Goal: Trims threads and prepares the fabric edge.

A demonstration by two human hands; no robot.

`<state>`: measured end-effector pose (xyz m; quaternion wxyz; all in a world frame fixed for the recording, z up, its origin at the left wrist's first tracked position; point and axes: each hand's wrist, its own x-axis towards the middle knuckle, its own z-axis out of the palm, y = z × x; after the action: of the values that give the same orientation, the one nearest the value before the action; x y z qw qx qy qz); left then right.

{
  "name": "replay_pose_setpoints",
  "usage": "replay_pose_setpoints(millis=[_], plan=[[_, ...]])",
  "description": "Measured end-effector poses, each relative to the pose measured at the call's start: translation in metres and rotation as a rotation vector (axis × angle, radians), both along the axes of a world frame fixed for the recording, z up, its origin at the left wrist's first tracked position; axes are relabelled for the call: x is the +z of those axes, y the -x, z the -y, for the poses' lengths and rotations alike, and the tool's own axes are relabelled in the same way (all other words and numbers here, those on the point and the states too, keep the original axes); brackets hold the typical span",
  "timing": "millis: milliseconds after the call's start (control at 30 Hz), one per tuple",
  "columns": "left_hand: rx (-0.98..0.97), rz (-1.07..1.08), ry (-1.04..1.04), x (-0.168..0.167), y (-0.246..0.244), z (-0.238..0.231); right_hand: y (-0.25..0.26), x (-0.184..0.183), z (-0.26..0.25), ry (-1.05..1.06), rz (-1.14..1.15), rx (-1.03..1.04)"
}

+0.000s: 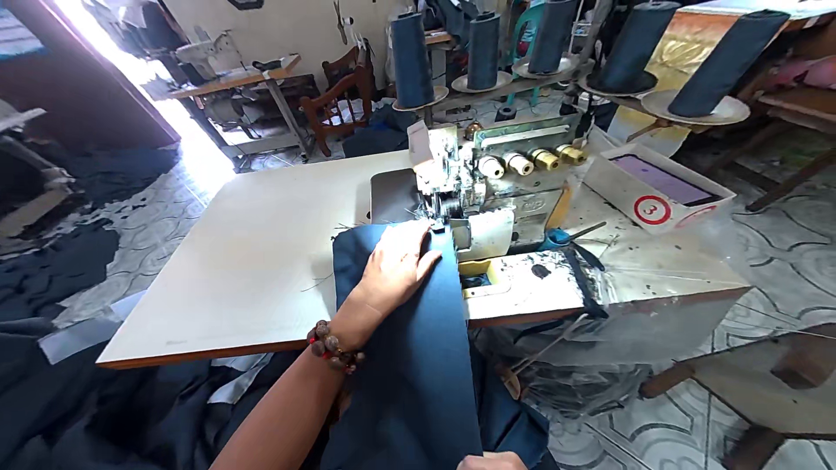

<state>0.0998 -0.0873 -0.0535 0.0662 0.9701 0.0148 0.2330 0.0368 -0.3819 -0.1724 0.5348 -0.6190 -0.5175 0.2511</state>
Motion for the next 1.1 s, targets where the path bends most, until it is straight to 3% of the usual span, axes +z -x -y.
replay_pose_setpoints(millis=[200, 467, 600, 833, 933, 1000, 1067, 1100], plan=[[0.089, 0.069, -0.178, 0.001, 0.024, 0.022, -0.036, 0.009, -0.030, -0.065, 0.004, -0.089], [0.084, -0.249, 0.126, 0.026, -0.010, -0.019, -0.102, 0.041, -0.087, 0.007, -0.088, -0.137], [0.096, -0.329, 0.090, 0.045, -0.017, -0.027, -0.132, 0.054, -0.118, -0.019, -0.051, -0.176], [0.130, -0.457, 0.100, 0.034, -0.102, -0.095, -0.158, 0.073, -0.151, -0.094, 0.058, -0.303], [0.148, -0.221, 0.191, 0.025, -0.106, -0.101, -0.157, 0.075, -0.155, -0.139, 0.119, -0.361], [0.153, 0.074, 0.262, 0.027, -0.097, -0.095, -0.159, 0.072, -0.157, -0.200, 0.151, -0.374], [0.153, 0.364, 0.346, 0.035, -0.072, -0.079, -0.160, 0.066, -0.153, -0.260, 0.105, -0.323], [0.156, 0.395, 0.409, 0.037, -0.044, -0.064, -0.157, 0.064, -0.144, -0.264, 0.042, -0.265]])
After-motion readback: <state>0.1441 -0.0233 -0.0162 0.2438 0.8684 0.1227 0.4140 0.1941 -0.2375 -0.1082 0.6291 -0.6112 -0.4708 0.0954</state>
